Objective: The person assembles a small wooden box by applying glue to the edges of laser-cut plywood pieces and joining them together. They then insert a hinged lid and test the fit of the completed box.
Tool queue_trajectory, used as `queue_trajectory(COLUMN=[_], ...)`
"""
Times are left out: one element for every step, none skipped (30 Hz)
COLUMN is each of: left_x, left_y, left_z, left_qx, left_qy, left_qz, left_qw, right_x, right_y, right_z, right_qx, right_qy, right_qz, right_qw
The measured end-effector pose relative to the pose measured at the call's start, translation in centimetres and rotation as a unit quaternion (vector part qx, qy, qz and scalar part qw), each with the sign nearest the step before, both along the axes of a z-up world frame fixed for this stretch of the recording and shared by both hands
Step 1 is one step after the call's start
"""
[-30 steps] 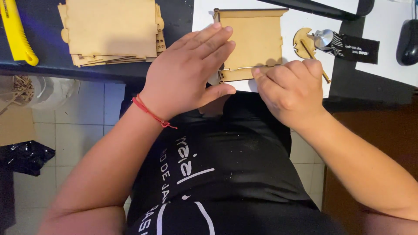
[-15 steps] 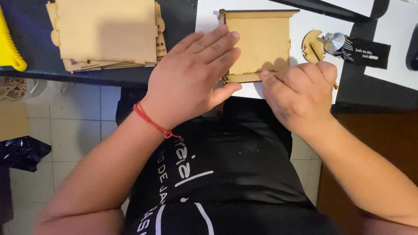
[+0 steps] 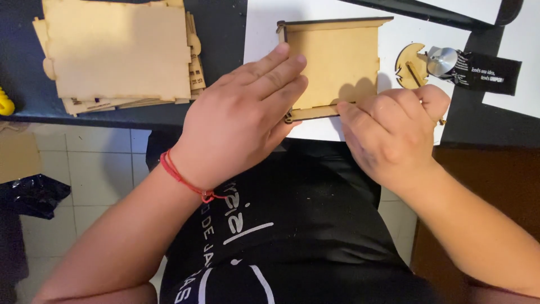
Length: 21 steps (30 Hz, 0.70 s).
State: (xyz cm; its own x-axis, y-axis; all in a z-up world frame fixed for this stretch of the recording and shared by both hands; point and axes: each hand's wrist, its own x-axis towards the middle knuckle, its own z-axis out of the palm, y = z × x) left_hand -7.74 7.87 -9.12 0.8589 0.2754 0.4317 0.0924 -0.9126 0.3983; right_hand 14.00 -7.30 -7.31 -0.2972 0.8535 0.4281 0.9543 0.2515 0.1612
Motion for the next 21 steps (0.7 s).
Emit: queue_trajectory(left_x=[0.1,0.1,0.2,0.3,0.3,0.4,0.4,0.4,0.4,0.4,0.4,0.5,0.5,0.5,0.5,0.5,0.5,0.5,0.4,0.4,0.4], left_y=[0.0,0.0,-0.1,-0.1,-0.2,-0.2,-0.2,-0.1,-0.1,-0.2,-0.2,-0.2,-0.2,-0.3,-0.4,-0.4,-0.3,-0.4,-0.5,-0.6,-0.7], left_z=[0.1,0.1,0.1,0.2,0.2,0.2,0.3,0.3,0.3,0.4,0.3,0.4,0.5,0.4,0.3,0.3,0.3,0.2,0.1,0.2,0.2], left_qx=[-0.011,-0.012,-0.012,-0.011,-0.011,-0.016,-0.021,-0.021,-0.026,-0.033,-0.033,-0.039,-0.044,-0.039,-0.044,-0.047,-0.038,-0.042,-0.046,-0.044,-0.040], left_qy=[0.000,0.002,0.006,0.009,0.011,0.011,0.012,0.014,0.009,0.005,0.009,0.005,0.000,-0.001,-0.008,-0.017,-0.021,-0.011,-0.002,-0.004,-0.004], left_qz=[0.000,-0.002,0.001,0.004,0.002,0.006,0.009,0.009,0.010,0.012,0.012,0.005,-0.001,0.000,0.003,0.006,0.008,0.005,0.003,0.006,0.006], left_qw=[1.000,1.000,1.000,1.000,1.000,1.000,1.000,1.000,1.000,0.999,0.999,0.999,0.999,0.999,0.999,0.999,0.999,0.999,0.999,0.999,0.999], right_x=[0.0,0.0,0.0,0.0,0.0,0.1,0.1,0.1,0.1,0.0,0.2,0.4,0.6,0.7,0.8,1.0,0.9,0.8,0.6,0.6,0.5], right_y=[0.1,0.2,0.3,0.4,0.4,0.5,0.6,0.7,0.9,0.8,0.9,0.9,0.9,1.0,1.1,1.4,1.5,1.5,1.4,1.3,1.2], right_z=[0.1,0.1,0.1,0.1,0.3,0.5,0.7,0.7,0.7,0.7,0.6,0.6,0.7,0.7,0.8,1.0,1.1,1.3,1.3,1.4,1.5], right_qx=[-0.008,-0.010,-0.010,-0.009,-0.010,-0.027,-0.044,-0.044,-0.040,-0.036,-0.037,-0.056,-0.076,-0.070,-0.079,-0.084,-0.076,-0.072,-0.068,-0.066,-0.063], right_qy=[0.005,0.008,0.006,0.004,0.006,0.003,0.001,0.003,0.002,0.001,0.005,-0.001,-0.006,-0.008,0.011,0.027,0.023,0.021,0.019,0.017,0.011], right_qz=[0.005,0.003,-0.006,-0.014,-0.015,-0.017,-0.019,-0.019,-0.020,-0.022,-0.022,-0.029,-0.035,-0.034,-0.021,-0.008,-0.005,-0.004,-0.002,0.001,0.000], right_qw=[1.000,1.000,1.000,1.000,1.000,0.999,0.999,0.999,0.999,0.999,0.999,0.998,0.996,0.997,0.997,0.996,0.997,0.997,0.997,0.998,0.998])
